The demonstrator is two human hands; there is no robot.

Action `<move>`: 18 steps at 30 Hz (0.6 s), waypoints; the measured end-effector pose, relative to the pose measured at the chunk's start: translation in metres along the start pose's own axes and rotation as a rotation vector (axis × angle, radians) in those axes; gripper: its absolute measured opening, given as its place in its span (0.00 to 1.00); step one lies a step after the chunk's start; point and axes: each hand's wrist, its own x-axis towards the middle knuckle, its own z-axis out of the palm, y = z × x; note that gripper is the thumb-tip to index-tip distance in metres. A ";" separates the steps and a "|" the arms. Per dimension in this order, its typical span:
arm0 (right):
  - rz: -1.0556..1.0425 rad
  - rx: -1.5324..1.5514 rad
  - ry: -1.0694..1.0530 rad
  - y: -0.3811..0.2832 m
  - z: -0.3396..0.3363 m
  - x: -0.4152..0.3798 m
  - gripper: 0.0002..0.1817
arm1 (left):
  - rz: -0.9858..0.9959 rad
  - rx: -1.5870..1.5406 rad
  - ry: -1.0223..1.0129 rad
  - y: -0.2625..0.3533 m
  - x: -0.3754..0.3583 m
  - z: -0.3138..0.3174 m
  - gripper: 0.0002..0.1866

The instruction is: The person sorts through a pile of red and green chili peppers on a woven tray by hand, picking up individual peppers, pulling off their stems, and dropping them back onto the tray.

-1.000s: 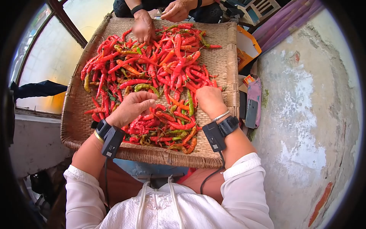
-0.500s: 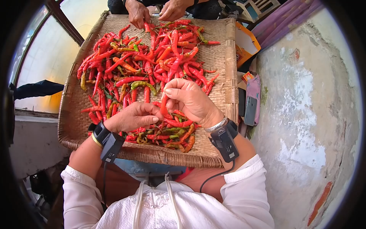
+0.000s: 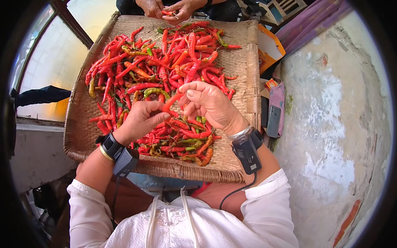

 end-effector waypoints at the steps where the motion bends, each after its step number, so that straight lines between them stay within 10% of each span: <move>1: -0.010 -0.284 0.110 -0.003 -0.011 0.003 0.13 | -0.050 -0.231 0.057 0.002 0.002 -0.005 0.06; 2: -0.008 -0.287 0.107 -0.003 -0.021 0.005 0.13 | -0.109 -0.328 0.105 0.007 0.002 -0.014 0.09; 5: -0.048 -1.657 0.163 0.006 -0.036 0.002 0.15 | -0.110 -0.709 0.331 -0.010 0.010 -0.029 0.10; 8: 0.142 -1.666 -0.055 0.016 -0.032 0.002 0.15 | -0.249 -0.969 0.402 -0.008 0.010 -0.030 0.13; 13: 0.206 -1.636 -0.015 0.026 -0.041 0.013 0.15 | -0.318 -0.544 -0.014 -0.001 0.005 -0.008 0.15; 18: 0.138 -0.639 0.039 0.003 0.010 0.000 0.12 | -0.274 -0.442 -0.164 0.009 -0.002 -0.001 0.15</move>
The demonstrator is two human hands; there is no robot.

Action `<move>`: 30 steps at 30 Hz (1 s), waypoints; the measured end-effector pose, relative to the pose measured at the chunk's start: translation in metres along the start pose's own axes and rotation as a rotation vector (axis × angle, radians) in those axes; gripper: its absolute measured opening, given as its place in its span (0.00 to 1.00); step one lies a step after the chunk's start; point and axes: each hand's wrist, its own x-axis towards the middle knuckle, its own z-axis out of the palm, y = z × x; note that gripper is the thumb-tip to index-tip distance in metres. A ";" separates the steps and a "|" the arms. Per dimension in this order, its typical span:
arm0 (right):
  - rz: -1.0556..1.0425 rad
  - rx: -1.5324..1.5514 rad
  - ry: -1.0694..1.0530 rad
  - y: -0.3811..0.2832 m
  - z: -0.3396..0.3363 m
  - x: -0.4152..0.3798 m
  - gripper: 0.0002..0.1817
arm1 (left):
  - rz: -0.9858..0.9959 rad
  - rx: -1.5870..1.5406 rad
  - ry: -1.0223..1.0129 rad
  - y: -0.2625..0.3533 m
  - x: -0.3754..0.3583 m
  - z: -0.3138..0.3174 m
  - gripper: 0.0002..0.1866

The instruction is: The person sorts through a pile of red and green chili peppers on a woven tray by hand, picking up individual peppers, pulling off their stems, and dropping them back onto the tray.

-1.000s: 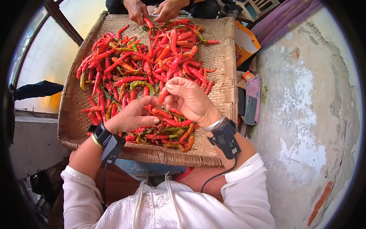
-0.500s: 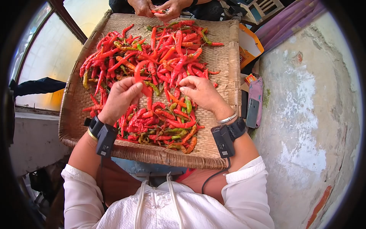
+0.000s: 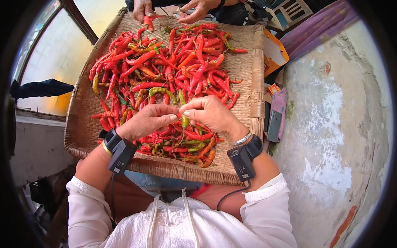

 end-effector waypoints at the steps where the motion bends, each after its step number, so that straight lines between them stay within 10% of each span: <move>1: -0.022 0.158 -0.085 0.000 0.004 -0.002 0.12 | -0.031 -0.050 -0.040 -0.002 0.000 0.001 0.14; 10: -0.149 -0.349 0.084 0.027 -0.010 0.014 0.14 | -0.032 -0.199 0.048 -0.011 0.013 -0.022 0.11; 18: -0.250 -1.180 -0.002 0.046 0.011 0.013 0.15 | 0.249 0.550 0.082 -0.027 0.014 -0.016 0.12; 21: -0.200 -1.205 -0.028 0.049 0.012 0.015 0.17 | 0.220 1.014 0.004 -0.031 0.012 -0.011 0.23; 30: -0.164 -0.771 -0.052 0.037 0.021 0.015 0.12 | 0.329 1.150 -0.030 -0.042 0.017 -0.012 0.24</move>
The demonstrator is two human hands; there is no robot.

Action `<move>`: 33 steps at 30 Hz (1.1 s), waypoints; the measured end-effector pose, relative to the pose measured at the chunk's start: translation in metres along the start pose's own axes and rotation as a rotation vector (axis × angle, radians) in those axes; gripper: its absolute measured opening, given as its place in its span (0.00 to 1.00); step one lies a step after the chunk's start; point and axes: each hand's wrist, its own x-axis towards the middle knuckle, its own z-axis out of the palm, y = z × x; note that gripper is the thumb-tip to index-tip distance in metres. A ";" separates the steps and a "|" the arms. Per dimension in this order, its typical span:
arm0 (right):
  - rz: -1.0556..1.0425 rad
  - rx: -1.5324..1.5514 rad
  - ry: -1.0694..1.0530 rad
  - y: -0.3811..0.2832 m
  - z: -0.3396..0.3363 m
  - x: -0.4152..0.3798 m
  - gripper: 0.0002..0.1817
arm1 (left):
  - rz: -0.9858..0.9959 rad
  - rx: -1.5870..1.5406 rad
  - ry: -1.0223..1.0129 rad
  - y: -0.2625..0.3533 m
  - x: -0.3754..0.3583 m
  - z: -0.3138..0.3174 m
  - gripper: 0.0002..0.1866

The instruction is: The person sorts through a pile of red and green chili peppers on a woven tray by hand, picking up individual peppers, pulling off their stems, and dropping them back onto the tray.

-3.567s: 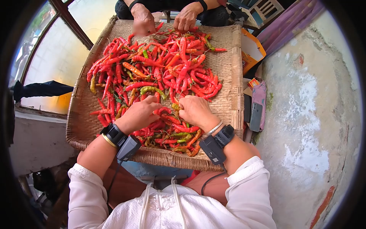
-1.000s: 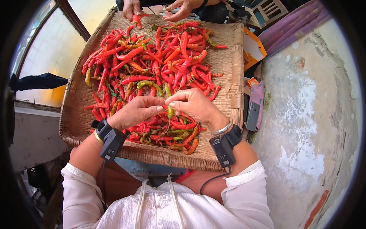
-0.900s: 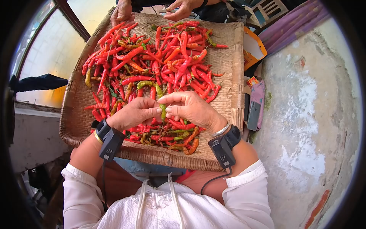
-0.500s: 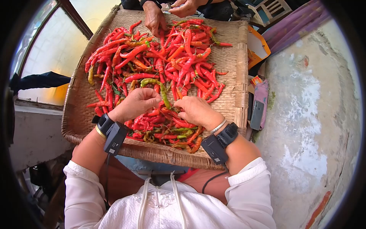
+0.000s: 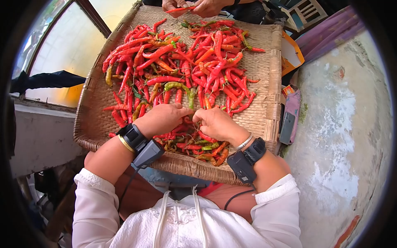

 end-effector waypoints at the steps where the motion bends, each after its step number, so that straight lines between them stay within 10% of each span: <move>1: 0.008 0.042 -0.007 -0.001 0.000 0.000 0.12 | 0.028 0.034 0.006 -0.002 0.000 0.003 0.24; 18: -0.034 0.742 0.535 -0.009 -0.029 0.003 0.14 | -0.042 0.047 -0.034 0.001 0.000 -0.004 0.12; 21: -0.099 -0.099 0.254 0.007 -0.024 0.000 0.14 | -0.057 0.028 -0.040 0.003 0.002 -0.008 0.11; 33: 0.050 -0.343 -0.193 -0.007 0.003 -0.011 0.11 | -0.038 0.117 -0.137 0.000 -0.007 -0.006 0.07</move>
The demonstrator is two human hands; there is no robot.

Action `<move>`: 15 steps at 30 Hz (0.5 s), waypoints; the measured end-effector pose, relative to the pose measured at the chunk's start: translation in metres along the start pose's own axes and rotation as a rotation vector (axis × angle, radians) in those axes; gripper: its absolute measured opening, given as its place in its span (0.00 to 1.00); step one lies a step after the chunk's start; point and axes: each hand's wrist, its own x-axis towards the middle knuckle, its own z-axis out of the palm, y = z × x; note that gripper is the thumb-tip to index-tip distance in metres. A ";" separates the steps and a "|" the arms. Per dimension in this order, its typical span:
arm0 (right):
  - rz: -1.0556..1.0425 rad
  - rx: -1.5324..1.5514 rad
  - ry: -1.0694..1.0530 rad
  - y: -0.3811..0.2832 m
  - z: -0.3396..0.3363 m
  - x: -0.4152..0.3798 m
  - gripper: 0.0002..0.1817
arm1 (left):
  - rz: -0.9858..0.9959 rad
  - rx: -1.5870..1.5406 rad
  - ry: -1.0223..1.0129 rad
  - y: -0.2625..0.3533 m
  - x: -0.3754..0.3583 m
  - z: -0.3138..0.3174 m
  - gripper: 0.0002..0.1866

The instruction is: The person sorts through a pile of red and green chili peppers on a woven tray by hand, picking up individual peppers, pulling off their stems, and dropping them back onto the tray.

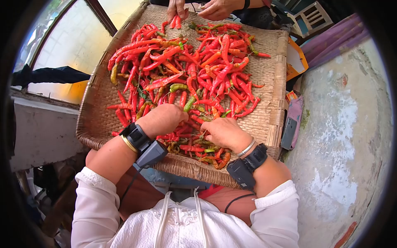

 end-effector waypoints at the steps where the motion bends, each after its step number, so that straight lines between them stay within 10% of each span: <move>1: -0.003 0.000 -0.002 0.002 -0.002 0.000 0.11 | 0.005 0.001 0.007 -0.002 -0.001 -0.001 0.06; 12: -0.119 -0.190 0.308 0.015 0.007 0.008 0.07 | -0.102 -0.168 0.757 -0.039 -0.038 -0.072 0.03; 15: -0.246 -0.026 0.280 0.006 0.005 0.007 0.09 | -0.277 0.040 0.595 -0.064 -0.060 -0.075 0.05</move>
